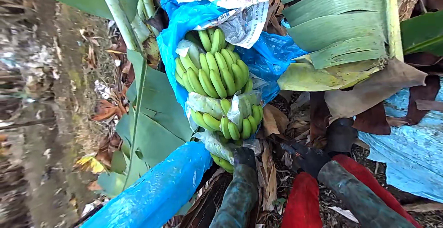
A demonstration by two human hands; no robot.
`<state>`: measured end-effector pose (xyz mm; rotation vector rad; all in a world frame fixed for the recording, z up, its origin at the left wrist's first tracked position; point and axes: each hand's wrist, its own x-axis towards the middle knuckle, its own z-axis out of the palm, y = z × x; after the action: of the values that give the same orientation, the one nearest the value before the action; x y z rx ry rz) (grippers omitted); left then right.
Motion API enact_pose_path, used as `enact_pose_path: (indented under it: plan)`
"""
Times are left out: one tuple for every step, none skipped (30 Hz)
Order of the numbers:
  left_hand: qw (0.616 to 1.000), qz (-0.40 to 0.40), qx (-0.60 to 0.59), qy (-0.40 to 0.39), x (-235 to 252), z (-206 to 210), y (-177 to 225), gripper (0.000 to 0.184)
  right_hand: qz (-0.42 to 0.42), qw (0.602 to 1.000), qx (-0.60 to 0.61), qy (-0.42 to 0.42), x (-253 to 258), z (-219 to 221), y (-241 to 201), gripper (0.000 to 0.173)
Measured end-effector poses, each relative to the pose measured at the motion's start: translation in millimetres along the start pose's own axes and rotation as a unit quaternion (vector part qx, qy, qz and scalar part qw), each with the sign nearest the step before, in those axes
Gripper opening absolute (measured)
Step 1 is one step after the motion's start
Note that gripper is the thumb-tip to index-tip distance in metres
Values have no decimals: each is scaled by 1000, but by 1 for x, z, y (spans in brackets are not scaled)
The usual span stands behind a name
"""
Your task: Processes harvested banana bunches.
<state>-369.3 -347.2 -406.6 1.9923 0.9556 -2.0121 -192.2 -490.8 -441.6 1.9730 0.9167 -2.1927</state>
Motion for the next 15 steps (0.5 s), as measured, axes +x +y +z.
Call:
enact_pose_path:
  plan:
    - [1000, 3, 3, 11, -3, 6, 1, 45, -7, 1000, 11, -4, 3, 3, -4, 49]
    - [999, 5, 10, 31, -3, 17, 3, 42, -18, 1000, 13, -3, 6, 6, -7, 48]
    - [998, 5, 19, 59, -2, 29, 4, 40, -29, 1000, 10, -1, 11, 9, -10, 46]
    - [995, 8, 31, 94, 1, 41, 4, 38, -39, 999, 5, 1, 16, 12, -11, 45]
    - [992, 12, 46, 121, 3, 50, 5, 37, -45, 999, 1, 1, 21, 14, -13, 44]
    - [989, 16, 58, 133, 3, 54, 6, 37, -50, 999, -2, 0, 27, 16, -15, 44]
    - [988, 19, 65, 136, 3, 55, 7, 37, -56, 998, -7, 0, 33, 18, -17, 44]
    - [987, 22, 74, 139, 2, 55, 8, 37, -61, 998, -14, 1, 40, 21, -19, 44]
    - [988, 23, 75, 136, 3, 55, 8, 37, -66, 998, -22, 2, 48, 22, -21, 44]
    - [988, 24, 75, 136, 4, 55, 9, 37, -73, 997, -32, 6, 55, 24, -24, 44]
    - [988, 24, 71, 136, 5, 56, 9, 37, -82, 996, -41, 9, 62, 25, -28, 43]
    - [988, 26, 67, 138, 7, 58, 8, 37, -92, 995, -48, 11, 68, 26, -32, 43]
    - [988, 28, 62, 139, 9, 60, 8, 36, -101, 993, -53, 10, 74, 28, -37, 44]
    - [987, 28, 58, 144, 10, 62, 9, 35, -111, 992, -55, 8, 78, 30, -42, 45]
    - [986, 29, 57, 153, 10, 64, 9, 34, -119, 991, -57, 5, 81, 31, -48, 45]
